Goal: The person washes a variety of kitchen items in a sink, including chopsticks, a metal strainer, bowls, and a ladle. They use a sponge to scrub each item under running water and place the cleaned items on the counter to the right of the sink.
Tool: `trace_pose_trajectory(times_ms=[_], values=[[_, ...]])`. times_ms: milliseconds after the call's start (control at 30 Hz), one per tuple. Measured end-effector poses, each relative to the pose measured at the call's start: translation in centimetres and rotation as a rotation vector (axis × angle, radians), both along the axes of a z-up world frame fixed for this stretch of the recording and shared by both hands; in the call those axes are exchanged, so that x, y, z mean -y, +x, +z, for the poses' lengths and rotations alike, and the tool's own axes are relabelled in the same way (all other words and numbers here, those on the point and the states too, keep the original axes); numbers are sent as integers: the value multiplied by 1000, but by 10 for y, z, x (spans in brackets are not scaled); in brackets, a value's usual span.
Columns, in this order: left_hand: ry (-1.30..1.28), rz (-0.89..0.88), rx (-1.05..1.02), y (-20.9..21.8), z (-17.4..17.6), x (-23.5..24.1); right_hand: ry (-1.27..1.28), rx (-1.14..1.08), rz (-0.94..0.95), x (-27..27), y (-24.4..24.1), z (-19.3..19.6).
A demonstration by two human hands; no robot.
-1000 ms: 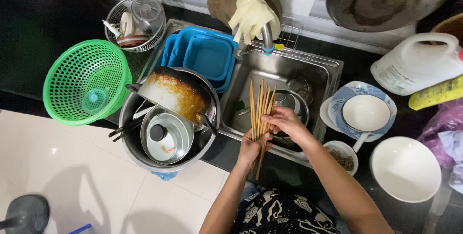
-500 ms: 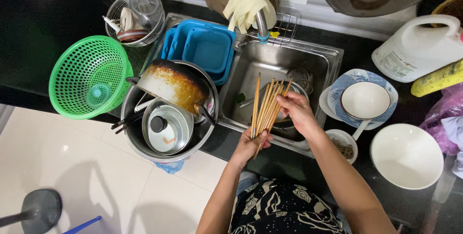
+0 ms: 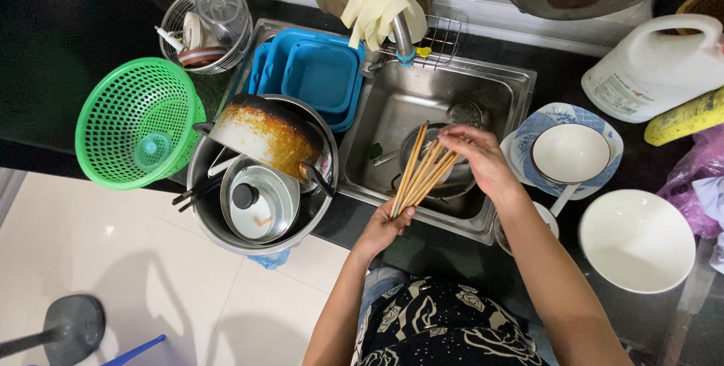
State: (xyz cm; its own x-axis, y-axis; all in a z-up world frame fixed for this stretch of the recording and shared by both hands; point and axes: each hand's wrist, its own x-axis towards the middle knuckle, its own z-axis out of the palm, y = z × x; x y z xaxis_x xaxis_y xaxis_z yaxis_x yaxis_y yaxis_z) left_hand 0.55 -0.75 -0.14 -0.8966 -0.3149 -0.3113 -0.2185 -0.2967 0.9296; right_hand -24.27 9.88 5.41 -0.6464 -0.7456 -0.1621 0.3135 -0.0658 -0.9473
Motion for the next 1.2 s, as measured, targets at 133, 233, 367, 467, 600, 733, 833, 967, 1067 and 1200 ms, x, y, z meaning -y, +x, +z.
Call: trace_pose_trajectory(times_ms=[133,233,367,467,600,733,833,967,1067,1200], values=[[-182,27,76,4,2,5,-75,66,-212,-8,-15,22],[-321,93,194,7,2,5,-310,28,-412,-22,-24,49],[-396,148,381,6,-13,3,-382,-235,-514,-34,-14,65],[24,218,275,-8,-23,-1,-293,-624,-416,-29,16,45],[310,249,152,-29,3,-6,-192,-1272,-306,-21,67,6],[560,266,28,-40,21,1,9,-1374,77,-37,118,10],[544,277,16,-39,0,3,25,-1407,89,-38,123,26],[-25,249,111,-38,-27,-3,99,-937,60,-36,103,29],[-873,169,319,-28,-5,-4,74,-579,-19,-25,79,27],[-1054,191,329,-27,29,-10,92,-477,-67,-10,58,41]])
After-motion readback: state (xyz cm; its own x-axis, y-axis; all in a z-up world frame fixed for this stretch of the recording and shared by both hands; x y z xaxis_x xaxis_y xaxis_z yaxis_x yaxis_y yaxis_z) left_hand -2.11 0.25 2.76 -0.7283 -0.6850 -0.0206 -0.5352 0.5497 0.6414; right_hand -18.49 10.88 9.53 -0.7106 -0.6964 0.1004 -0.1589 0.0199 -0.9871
